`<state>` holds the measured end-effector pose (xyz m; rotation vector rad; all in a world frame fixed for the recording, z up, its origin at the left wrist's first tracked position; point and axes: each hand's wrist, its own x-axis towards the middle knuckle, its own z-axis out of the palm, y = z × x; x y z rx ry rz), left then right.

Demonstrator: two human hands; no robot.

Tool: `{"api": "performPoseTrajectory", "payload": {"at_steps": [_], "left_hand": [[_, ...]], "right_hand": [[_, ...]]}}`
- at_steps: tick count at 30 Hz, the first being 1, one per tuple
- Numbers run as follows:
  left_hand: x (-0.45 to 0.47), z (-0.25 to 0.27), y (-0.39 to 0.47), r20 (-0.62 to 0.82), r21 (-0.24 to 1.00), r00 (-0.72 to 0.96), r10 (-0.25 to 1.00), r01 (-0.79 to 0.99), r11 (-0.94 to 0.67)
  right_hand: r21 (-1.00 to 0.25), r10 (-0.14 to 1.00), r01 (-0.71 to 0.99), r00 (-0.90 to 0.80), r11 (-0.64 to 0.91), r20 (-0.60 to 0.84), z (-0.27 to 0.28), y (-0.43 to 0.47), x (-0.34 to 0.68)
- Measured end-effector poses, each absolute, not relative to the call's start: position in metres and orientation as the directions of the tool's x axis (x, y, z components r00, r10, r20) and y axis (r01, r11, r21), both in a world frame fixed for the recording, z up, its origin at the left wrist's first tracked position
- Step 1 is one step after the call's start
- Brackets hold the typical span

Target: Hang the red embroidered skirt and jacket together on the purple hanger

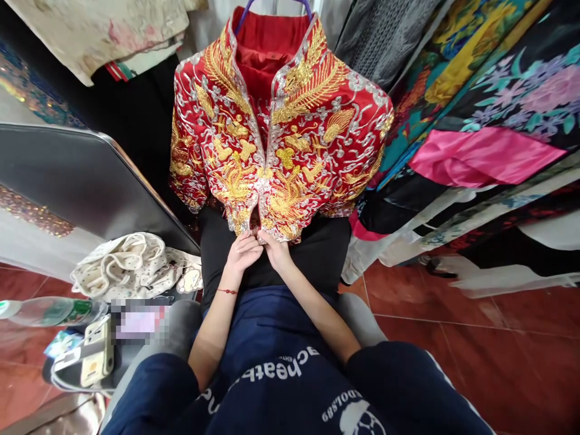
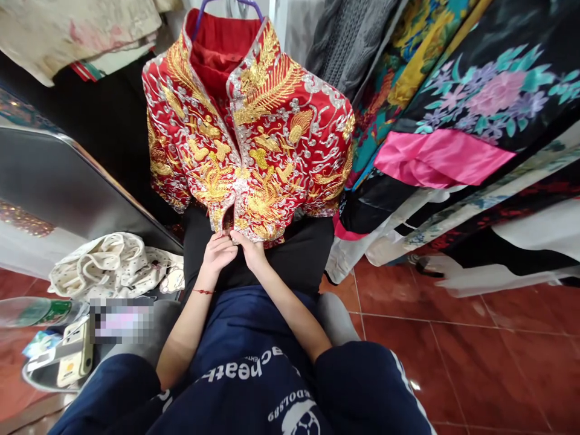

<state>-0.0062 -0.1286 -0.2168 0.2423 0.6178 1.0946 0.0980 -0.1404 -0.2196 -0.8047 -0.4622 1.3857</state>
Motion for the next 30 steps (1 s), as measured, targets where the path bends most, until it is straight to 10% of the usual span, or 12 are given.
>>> {"api": "performPoseTrajectory", "payload": {"at_steps": [15,30], "left_hand": [[-0.009,-0.214,-0.127,-0.377,0.566,0.420,0.826,-0.602,0.564],[0.020,-0.220,-0.133,-0.220,0.829,0.184,0.958,-0.482,0.283]], "right_hand": [[-0.821,0.980,-0.568,0.191,0.065,-0.054,-0.230,-0.138,0.100],[-0.777,0.935,-0.626,0.310,0.067,-0.169,-0.218,-0.129,0.115]]}}
